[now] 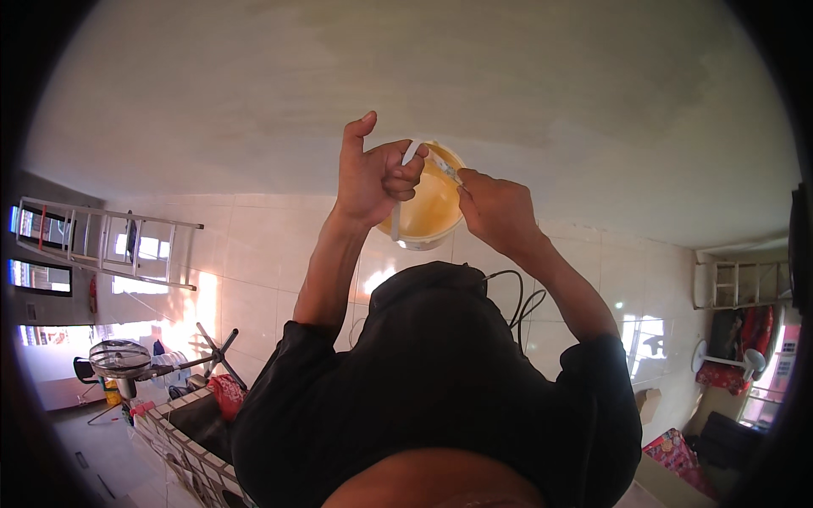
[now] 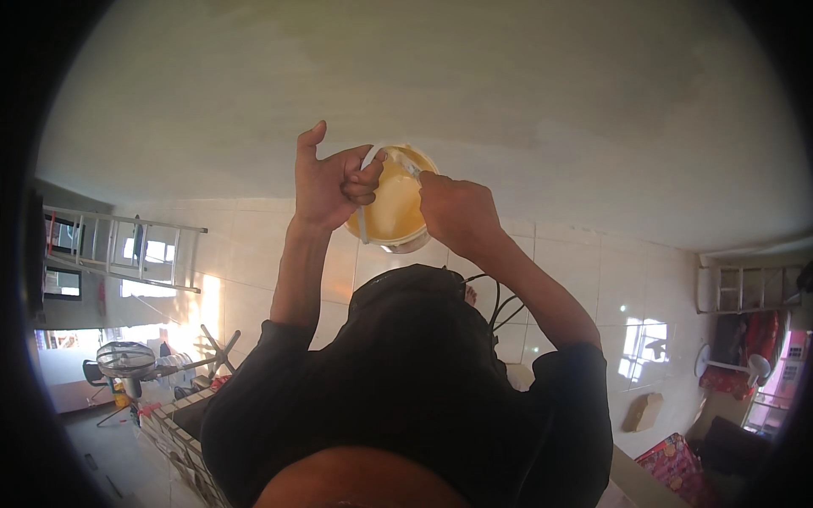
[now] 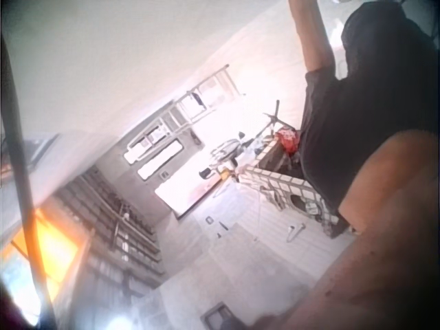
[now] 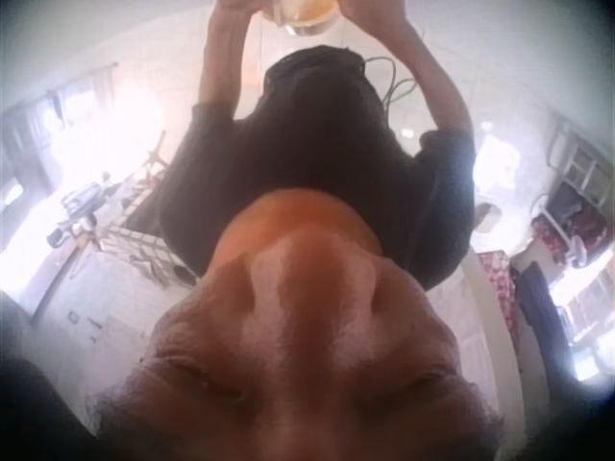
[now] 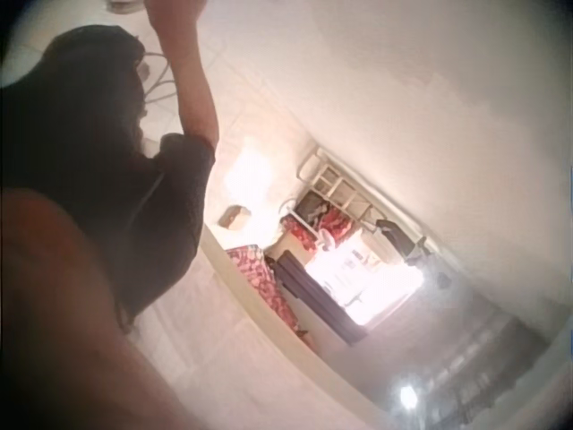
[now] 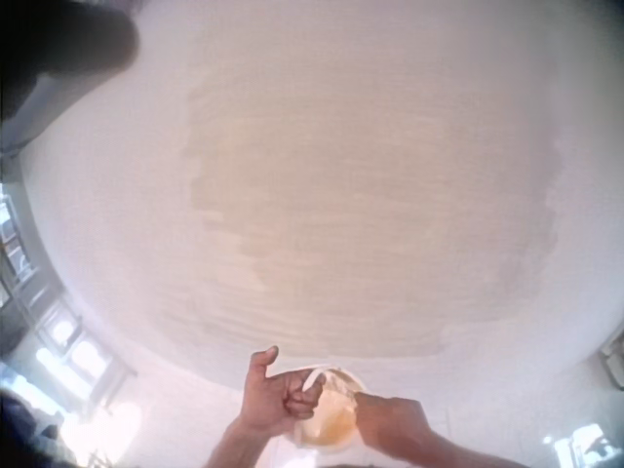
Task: The person stands on a tiled floor and paints a white ceiling using a paintbrush and a bucket of yellow paint. They repeatedly dip the brush into the bucket and apply paint to the ceiling in broad strokes.
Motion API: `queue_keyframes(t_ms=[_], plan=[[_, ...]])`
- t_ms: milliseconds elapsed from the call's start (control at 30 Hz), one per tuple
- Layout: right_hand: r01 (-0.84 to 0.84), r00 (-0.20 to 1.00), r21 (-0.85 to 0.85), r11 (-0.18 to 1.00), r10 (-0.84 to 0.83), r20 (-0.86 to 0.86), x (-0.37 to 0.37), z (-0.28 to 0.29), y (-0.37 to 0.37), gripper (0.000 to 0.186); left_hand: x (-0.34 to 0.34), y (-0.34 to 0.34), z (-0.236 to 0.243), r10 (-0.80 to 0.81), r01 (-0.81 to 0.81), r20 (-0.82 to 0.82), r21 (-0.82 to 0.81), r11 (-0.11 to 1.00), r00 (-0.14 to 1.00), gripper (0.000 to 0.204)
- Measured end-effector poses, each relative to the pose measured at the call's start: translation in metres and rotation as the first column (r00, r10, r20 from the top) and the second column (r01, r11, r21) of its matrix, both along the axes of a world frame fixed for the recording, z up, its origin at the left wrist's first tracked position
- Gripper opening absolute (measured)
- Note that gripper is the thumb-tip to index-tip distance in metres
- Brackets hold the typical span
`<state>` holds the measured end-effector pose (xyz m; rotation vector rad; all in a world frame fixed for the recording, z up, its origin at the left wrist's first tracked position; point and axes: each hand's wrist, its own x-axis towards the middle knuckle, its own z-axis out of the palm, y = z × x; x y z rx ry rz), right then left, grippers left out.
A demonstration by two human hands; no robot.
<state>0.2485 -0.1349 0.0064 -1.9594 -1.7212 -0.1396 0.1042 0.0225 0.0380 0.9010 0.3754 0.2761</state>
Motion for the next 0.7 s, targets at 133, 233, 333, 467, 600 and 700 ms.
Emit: queue_keyframes(t_ms=[133,233,333,467,600,700], plan=[[-0.038,0.954,-0.044,0.998,0.023,-0.299,0.004,0.009,0.0,0.021,0.003,-0.001,0.003,0.031,-0.03,0.011,-0.052,0.998,0.999,0.084],[-0.125,0.829,-0.12,0.985,0.037,-0.559,0.005,-0.003,0.01,0.02,0.006,0.003,0.001,0.002,0.0,0.053,-0.043,0.999,0.999,0.079],[-0.183,0.664,-0.133,0.974,0.023,-0.748,0.002,-0.01,0.019,0.02,0.007,0.0,0.002,-0.004,0.006,0.057,-0.038,0.999,0.998,0.079],[-0.147,0.833,-0.074,0.986,0.083,-0.546,0.006,-0.006,0.022,0.019,0.004,-0.001,0.001,0.039,-0.039,-0.002,-0.023,0.999,0.999,0.079],[-0.113,0.982,-0.112,0.987,0.094,-0.166,0.013,-0.017,0.027,0.018,0.003,-0.001,-0.002,0.007,-0.007,-0.026,-0.018,1.0,1.0,0.078],[-0.17,0.985,0.072,0.983,0.167,0.049,0.019,-0.034,0.027,0.012,0.004,-0.006,0.0,0.023,-0.029,-0.056,-0.107,0.994,0.998,0.079]])
